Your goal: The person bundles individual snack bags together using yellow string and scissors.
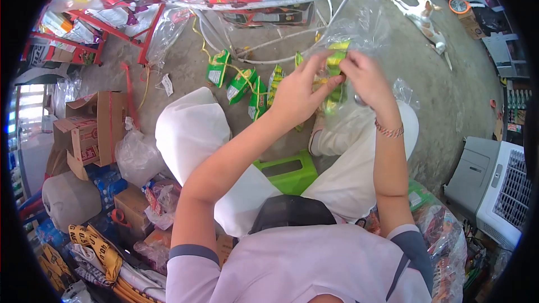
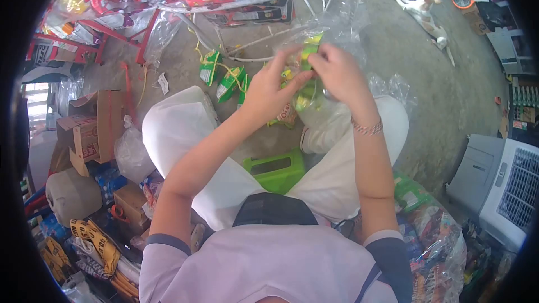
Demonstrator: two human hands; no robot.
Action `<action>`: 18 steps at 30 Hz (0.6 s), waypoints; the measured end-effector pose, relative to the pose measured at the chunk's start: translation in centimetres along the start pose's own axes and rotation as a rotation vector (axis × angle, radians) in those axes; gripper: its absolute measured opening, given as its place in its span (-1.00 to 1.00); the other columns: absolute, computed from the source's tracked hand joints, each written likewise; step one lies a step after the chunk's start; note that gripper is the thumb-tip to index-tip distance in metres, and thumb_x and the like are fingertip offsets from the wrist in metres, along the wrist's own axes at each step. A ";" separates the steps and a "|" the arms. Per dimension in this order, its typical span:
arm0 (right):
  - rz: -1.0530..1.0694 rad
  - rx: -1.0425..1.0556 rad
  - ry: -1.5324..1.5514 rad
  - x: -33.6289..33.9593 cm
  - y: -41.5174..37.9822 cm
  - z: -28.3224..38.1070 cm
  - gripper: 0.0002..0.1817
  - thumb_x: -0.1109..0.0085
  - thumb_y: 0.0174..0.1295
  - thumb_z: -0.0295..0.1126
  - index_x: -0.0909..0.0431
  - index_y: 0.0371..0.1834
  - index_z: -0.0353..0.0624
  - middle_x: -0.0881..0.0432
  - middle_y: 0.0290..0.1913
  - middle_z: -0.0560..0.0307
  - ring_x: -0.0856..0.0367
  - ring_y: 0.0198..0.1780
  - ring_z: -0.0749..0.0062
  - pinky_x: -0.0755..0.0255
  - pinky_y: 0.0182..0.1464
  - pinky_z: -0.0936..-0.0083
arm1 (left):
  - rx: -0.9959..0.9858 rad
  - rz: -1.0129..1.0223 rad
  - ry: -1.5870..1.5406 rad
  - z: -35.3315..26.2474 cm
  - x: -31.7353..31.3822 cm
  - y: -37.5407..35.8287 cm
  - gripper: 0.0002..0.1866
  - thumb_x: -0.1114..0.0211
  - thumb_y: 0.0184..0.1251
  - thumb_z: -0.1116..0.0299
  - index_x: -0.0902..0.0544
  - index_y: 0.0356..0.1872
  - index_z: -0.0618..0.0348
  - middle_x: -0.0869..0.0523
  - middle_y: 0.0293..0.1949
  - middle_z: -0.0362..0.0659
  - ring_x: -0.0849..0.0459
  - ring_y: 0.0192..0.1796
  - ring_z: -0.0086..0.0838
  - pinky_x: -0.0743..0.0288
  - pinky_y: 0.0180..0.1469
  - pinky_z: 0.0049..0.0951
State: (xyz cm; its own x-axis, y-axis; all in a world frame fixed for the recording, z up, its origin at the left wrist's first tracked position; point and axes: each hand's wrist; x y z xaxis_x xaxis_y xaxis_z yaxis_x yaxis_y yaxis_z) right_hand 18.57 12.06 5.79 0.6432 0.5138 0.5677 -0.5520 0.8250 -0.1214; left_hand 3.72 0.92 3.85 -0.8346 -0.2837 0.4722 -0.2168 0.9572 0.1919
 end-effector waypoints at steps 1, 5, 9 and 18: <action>0.048 -0.025 0.003 0.0 -0.3 0.5 -0.68 -0.11 0.26 -0.21 -0.60 -0.24 -0.31 -0.69 -0.39 0.01 -0.60 -0.38 0.45 -0.39 -0.29 0.43 | 0.029 0.010 -0.063 0.6 -0.2 -0.1 -0.51 -0.21 0.44 0.03 -0.43 0.29 -0.05 -0.72 -0.18 0.07 -0.74 -0.20 -0.12 -0.54 -0.11 -0.25; 0.238 -0.136 0.096 1.0 -3.1 3.8 -0.83 -0.05 0.31 -0.41 -0.55 -0.28 -0.31 -0.57 -0.41 0.28 -0.54 -0.38 0.65 -0.35 -0.29 0.62 | 0.286 0.112 -0.289 0.1 1.4 -0.1 -0.53 -0.20 0.43 0.12 -0.46 0.34 -0.14 -0.69 -0.07 0.09 -0.70 -0.11 -0.09 -0.53 -0.04 -0.21; 0.313 -0.193 0.297 1.8 -2.1 4.4 -0.85 -0.13 0.25 -0.40 -0.60 -0.23 -0.24 -0.57 -0.43 0.33 -0.50 -0.42 0.71 -0.29 -0.38 0.64 | 0.174 0.223 -0.169 2.6 2.1 1.7 -0.28 -0.15 0.37 0.28 -0.16 0.54 -0.41 -0.69 -0.11 0.09 -0.67 -0.08 -0.22 -0.46 0.09 -0.27; -0.272 0.060 1.372 11.3 0.4 -1.3 -0.49 -0.02 0.24 -0.12 -0.55 0.09 -0.29 -0.67 0.03 -0.06 -0.67 0.03 0.20 -0.52 0.17 0.26 | 0.285 0.649 -0.294 7.5 -5.0 -1.2 -0.42 -0.05 0.45 0.21 -0.28 0.46 0.08 -0.68 -0.01 0.16 -0.62 0.12 -0.02 -0.40 0.22 -0.12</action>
State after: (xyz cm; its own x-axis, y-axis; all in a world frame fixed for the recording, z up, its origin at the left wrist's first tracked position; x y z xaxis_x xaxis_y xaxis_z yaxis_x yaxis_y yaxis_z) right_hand 26.25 18.48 11.10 0.7131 0.1873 -0.6756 -0.3264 0.9415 -0.0836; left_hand 4.36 1.59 -5.21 -0.9309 0.3288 0.1591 0.2734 0.9160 -0.2937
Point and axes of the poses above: each hand's wrist, its own y-axis towards the middle knuckle, its own x-axis out of the back of the hand, z = x × y
